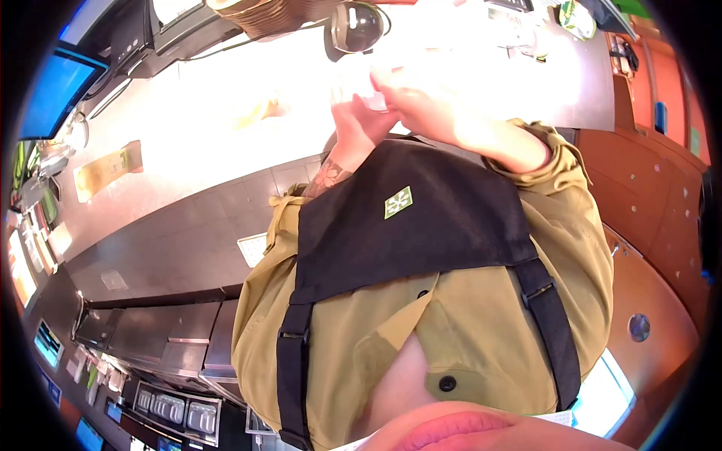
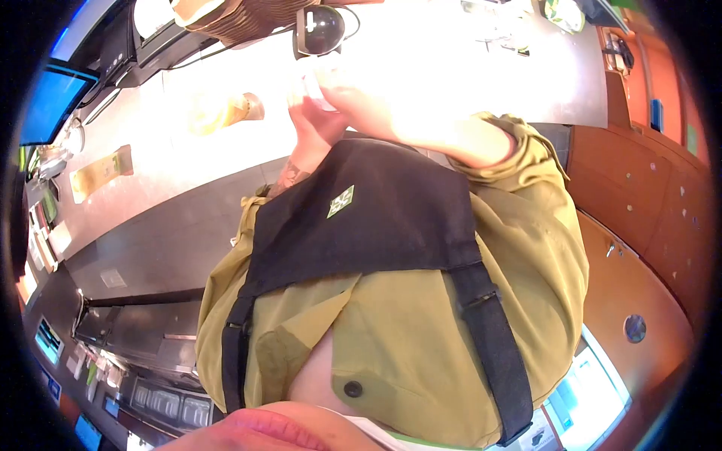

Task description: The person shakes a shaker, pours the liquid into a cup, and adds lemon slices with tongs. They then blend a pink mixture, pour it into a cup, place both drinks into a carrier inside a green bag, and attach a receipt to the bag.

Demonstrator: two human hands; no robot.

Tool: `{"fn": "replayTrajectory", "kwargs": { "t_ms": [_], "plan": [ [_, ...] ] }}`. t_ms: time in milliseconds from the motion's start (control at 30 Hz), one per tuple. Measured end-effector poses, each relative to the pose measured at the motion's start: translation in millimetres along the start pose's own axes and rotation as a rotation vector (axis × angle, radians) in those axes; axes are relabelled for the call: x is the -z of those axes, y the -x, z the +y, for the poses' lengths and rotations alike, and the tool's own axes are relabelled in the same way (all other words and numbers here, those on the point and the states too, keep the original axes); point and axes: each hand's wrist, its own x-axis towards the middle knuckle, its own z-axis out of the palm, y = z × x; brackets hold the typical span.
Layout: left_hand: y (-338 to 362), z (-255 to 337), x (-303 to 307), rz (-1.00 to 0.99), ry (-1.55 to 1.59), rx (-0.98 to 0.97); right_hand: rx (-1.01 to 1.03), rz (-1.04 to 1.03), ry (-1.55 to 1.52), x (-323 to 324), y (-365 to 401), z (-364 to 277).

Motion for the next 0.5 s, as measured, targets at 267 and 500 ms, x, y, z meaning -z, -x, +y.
{"fn": "replayTrajectory", "kwargs": {
  "t_ms": [267,500],
  "plan": [
    [2.6,-0.6,-15.9,0.106,0.529,0.287,0.108,0.312,0.224,60.6,16.4,61.0],
    [1.3,-0.8,-5.8,0.131,0.184,0.185,-0.325,1.013,1.016,227.1,-8.9,176.0]
  ]
}}
